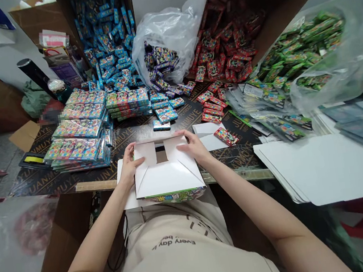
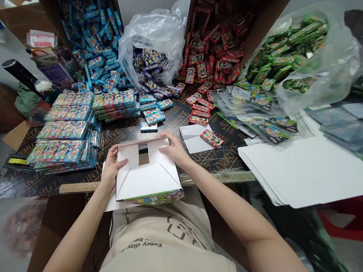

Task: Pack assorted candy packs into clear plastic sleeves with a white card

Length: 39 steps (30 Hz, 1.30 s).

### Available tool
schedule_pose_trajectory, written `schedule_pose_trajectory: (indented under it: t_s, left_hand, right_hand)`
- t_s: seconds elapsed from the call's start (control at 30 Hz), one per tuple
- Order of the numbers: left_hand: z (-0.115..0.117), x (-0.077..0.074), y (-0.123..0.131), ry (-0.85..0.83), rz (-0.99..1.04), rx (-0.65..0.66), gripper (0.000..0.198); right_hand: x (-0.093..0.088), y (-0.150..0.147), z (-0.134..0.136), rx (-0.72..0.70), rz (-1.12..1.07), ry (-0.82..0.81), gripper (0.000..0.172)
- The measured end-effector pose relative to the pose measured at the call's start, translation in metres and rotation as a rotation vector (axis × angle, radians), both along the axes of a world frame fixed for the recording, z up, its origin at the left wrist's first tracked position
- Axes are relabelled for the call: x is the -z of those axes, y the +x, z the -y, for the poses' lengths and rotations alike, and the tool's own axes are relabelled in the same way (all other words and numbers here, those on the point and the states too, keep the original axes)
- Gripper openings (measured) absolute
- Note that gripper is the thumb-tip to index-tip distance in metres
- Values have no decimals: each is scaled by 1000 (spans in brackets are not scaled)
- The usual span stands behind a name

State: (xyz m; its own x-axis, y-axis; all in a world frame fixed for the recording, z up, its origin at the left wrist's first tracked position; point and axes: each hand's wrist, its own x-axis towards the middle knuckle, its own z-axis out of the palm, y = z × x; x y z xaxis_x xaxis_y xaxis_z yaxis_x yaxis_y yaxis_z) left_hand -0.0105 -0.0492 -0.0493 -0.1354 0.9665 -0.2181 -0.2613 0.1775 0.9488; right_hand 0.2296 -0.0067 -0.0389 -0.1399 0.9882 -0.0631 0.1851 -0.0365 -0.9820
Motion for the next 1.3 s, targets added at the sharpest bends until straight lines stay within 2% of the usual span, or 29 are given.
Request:
schedule_pose_trajectory:
  t_s: [0.07,0.13,0.17,0.23,0.3,0.37,0.5,0.57,0.63,0.73,0.9,0.97,1.1,1.2,1.3]
  left_hand:
    - [-3,3,0,-36,43,-69,40]
    - [-7,3,-3,-90,85,-116,22]
    - [-8,2,-5,-115,88,-101,21]
    - [-12,-2,-12,-153,30,21,30]
    - [-15,-5,-19,-125,-144,172,52]
    - [-17,-7,-23,-40,-380,269,71]
    - [-21,2,-19,57,-825,316,68]
    - [-22,8,-15,80,-955,312,67]
    - [-22,11,-12,99,-997,301,66]
    - [-18,7,-15,95,-888,289,69]
    - [6,-9,-15,-119,-281,155,88]
    - [17,-13,-7,-196,-134,129,98]
    - [26,-13,16,-169,-116,91,106]
    - [28,-15,29,-206,-72,103,104]
    - [37,-18,33,-275,10,111,99]
  right_hand:
    - [0,1,0,69,-66,-45,30]
    - [-3,1,-2,80,-81,-30,27]
    - [-5,2,-4,54,-58,-20,30]
    - [-8,3,-9,-53,53,0,33]
    - [-11,6,-14,-202,201,64,56]
    - [-12,10,-18,-332,338,150,77]
    - [-17,6,-15,-411,636,161,79]
    - [-23,-2,-10,-403,785,152,80]
    - [-30,-9,-6,-403,927,174,84]
    - [-37,-10,-7,-426,1056,188,91]
    - [-39,20,-20,-612,880,161,89]
    - [-39,25,-20,-616,857,208,85]
    - [-39,6,-3,-452,975,346,75]
    - [-39,-11,10,-483,1068,364,86]
    - [-39,-12,12,-543,1112,325,92]
